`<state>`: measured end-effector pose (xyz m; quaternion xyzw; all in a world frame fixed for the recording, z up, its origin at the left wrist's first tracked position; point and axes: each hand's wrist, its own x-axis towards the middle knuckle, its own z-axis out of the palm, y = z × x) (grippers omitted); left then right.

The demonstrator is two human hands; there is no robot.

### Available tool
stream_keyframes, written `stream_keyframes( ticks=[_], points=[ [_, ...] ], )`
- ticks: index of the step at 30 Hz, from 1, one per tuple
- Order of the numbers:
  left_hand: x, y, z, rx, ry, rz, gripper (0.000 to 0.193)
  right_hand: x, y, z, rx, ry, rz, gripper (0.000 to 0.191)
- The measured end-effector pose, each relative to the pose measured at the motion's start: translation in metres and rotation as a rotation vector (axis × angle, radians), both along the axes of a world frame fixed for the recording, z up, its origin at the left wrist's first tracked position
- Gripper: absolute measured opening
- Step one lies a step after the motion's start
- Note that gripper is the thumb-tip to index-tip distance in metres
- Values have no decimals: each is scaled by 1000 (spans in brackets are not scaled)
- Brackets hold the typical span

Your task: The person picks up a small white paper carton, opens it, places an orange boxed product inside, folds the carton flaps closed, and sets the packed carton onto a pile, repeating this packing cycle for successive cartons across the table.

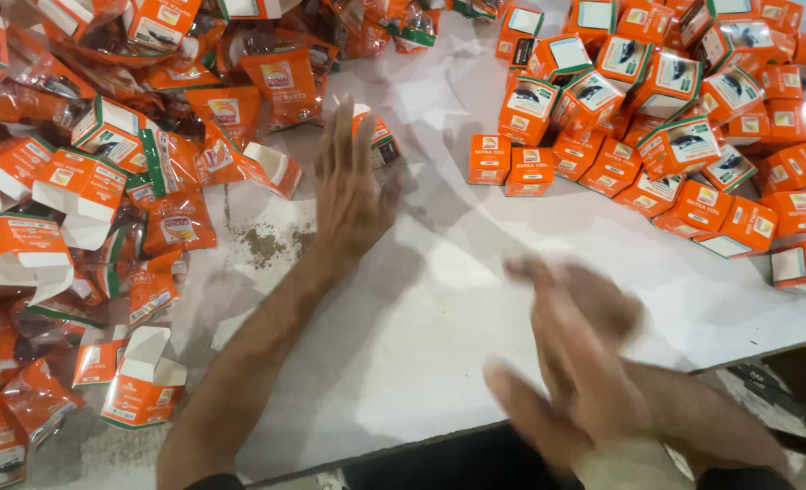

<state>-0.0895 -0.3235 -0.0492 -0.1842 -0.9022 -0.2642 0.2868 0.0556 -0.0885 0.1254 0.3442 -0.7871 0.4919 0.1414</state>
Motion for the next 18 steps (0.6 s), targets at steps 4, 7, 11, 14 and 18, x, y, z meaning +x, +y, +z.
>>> stream_keyframes(
  ticks=[4, 7, 11, 14, 18],
  points=[
    [-36, -2, -13, -37, -46, 29, 80, 9, 34, 0, -409, -53, 665, 80],
    [-37, -7, -22, -40, -87, 42, 75, 0, 38, -15, -446, -94, 803, 81],
    [-32, -10, -26, -39, -34, 35, 74, -5, 21, -5, -474, -113, 897, 81],
    [-28, -10, -24, -25, -58, 32, 72, -3, 12, 7, -481, -119, 923, 82],
    [-18, -10, -19, -30, 5, 48, 67, 6, 14, 3, -483, -127, 947, 83]
  ],
)
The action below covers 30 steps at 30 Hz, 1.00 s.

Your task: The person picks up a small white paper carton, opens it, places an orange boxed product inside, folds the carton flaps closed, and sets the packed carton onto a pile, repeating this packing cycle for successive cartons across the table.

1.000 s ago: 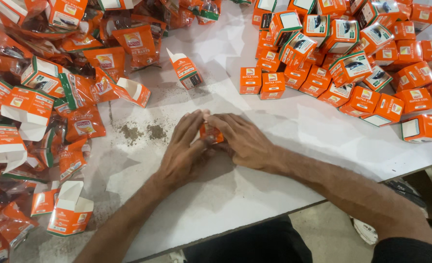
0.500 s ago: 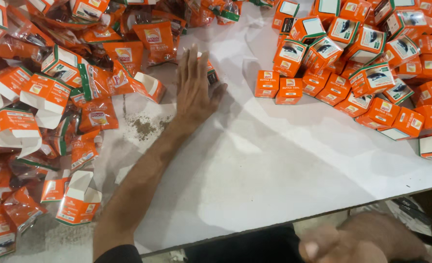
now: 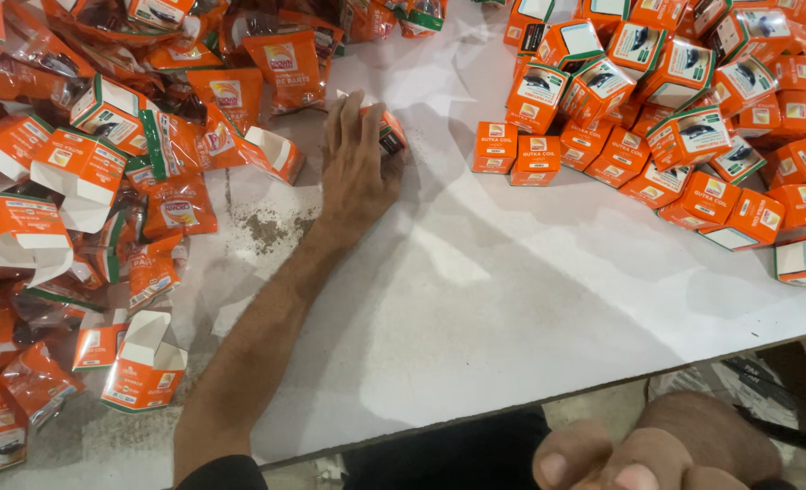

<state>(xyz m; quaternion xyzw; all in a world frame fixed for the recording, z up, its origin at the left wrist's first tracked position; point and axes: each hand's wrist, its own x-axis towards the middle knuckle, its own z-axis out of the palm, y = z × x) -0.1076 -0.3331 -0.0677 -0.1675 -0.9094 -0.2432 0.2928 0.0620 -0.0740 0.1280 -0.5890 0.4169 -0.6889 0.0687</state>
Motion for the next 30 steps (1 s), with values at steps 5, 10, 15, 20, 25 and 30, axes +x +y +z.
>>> stream_keyframes(
  ticks=[5, 10, 15, 20, 25, 30],
  points=[
    [17, -6, 9, 99, -35, -50, 59, 10, 1, -5, 0, -7, 22, 84],
    [30, -14, 17, 159, -88, -84, 72, 12, -11, 6, -2, -6, 35, 85],
    [49, -23, 24, 114, -148, -91, 69, 17, -8, -1, 10, -4, 36, 86],
    [61, -25, 32, 139, -117, -125, 64, 20, -15, 5, 12, 8, 2, 87],
    [79, -24, 41, 133, 40, -319, 65, 8, -32, 13, 216, 216, -666, 89],
    [85, -16, 40, -10, 283, -605, 75, -69, -40, -86, 570, -400, -404, 77]
  ],
)
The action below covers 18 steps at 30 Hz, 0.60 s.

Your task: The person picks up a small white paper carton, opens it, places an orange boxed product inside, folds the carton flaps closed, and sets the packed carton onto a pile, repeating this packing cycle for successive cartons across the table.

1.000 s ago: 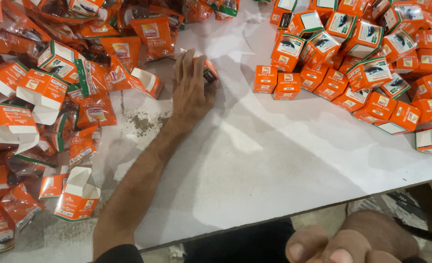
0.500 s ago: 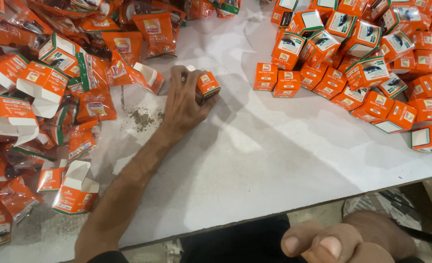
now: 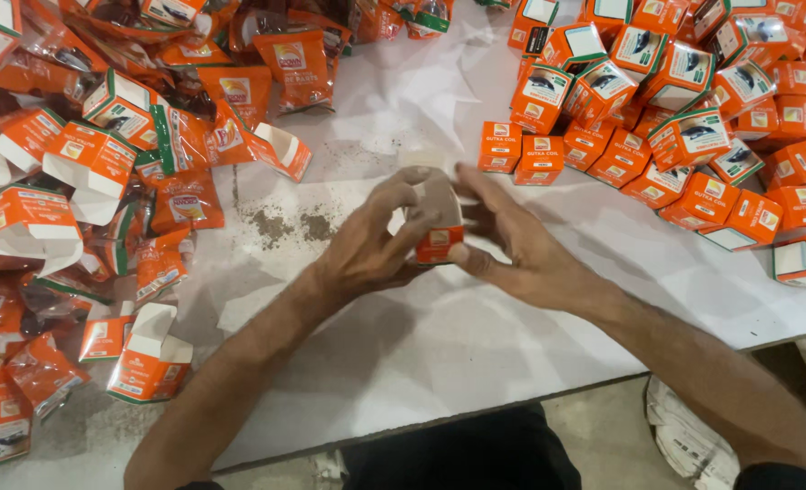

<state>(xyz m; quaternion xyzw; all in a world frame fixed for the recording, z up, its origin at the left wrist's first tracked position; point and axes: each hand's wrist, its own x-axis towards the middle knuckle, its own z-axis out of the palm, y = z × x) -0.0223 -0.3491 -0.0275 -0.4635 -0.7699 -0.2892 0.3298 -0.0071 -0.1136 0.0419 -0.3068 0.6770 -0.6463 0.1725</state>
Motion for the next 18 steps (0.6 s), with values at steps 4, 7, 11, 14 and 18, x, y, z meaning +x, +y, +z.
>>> stream_keyframes(
  ticks=[4, 7, 11, 14, 18],
  points=[
    [-44, -9, 0, -125, 22, 174, 82, -38, 7, -59, 42, 9, -138, 59],
    [-99, -35, 6, -259, -35, 764, 80, -44, -4, -66, 86, 244, -196, 58],
    [-146, -58, 7, -467, -330, 1041, 64, -36, -17, -70, 250, 231, -198, 62],
    [-145, -54, -2, -595, -387, 938, 42, -34, -12, -80, 319, 327, -209, 63],
    [-90, -40, -2, -408, -392, 709, 29, -35, -5, -87, 320, 487, -275, 61]
  ],
)
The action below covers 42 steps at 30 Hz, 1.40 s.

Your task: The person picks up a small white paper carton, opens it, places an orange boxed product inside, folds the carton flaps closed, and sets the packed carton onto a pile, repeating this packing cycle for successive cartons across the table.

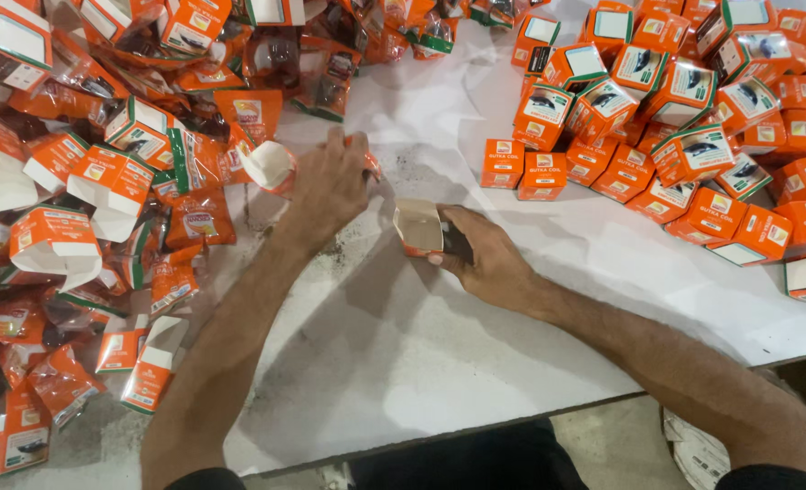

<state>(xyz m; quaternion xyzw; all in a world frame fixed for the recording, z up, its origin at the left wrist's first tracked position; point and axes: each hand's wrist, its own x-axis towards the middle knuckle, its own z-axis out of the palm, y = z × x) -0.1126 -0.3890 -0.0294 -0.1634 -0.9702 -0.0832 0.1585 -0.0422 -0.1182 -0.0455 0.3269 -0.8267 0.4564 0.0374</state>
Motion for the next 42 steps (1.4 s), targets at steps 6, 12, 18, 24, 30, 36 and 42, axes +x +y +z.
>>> stream_keyframes(
  ticks=[6, 12, 18, 24, 30, 36, 42],
  points=[
    [95, 22, 6, 590, 364, -225, 29, 1, 1, 3, 23, -179, -2, 57],
    [105, 38, -11, 374, 432, -545, 31, -1, -1, -1, 36, 52, 51, 63],
    [101, 36, -8, 326, 238, -529, 47, -5, 4, 4, 36, -35, 57, 65],
    [104, 54, -3, 200, 219, -296, 47, -8, 2, 1, 63, -59, 48, 63],
    [103, 78, -2, 572, 12, -53, 31, -5, 0, 0, 96, 93, 63, 67],
    [88, 66, -15, 1127, -530, 139, 40, 2, -2, -1, 6, -261, -11, 74],
    [90, 64, -18, 1256, -509, -4, 13, 9, -6, -6, 102, 280, 62, 62]
  ],
)
